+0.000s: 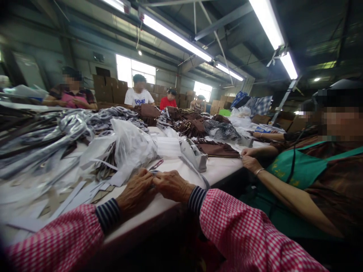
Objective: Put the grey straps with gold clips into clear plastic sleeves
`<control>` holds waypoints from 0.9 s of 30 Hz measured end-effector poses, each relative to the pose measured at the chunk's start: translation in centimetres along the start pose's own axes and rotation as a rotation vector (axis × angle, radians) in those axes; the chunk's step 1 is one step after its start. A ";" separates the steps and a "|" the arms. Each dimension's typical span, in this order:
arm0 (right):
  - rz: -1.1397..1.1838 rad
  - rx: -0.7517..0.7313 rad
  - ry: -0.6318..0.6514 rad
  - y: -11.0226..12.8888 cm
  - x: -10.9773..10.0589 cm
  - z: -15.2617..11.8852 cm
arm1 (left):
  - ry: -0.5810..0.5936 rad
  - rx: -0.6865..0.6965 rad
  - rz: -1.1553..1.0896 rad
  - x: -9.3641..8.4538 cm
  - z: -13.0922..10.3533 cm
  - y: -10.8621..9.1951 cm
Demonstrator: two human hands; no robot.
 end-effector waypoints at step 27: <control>0.296 0.436 -0.126 1.1 0.9 -5.9 | 0.061 0.005 -0.015 0.0 0.5 0.2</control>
Point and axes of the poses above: each hand's wrist, its own z-axis towards the middle knuckle, its own x-axis out of the palm, y = z × x, the point moved 7 cm from there along z, towards the middle knuckle, and after that the axes turned 10 degrees about x, right-handed, at the moved point
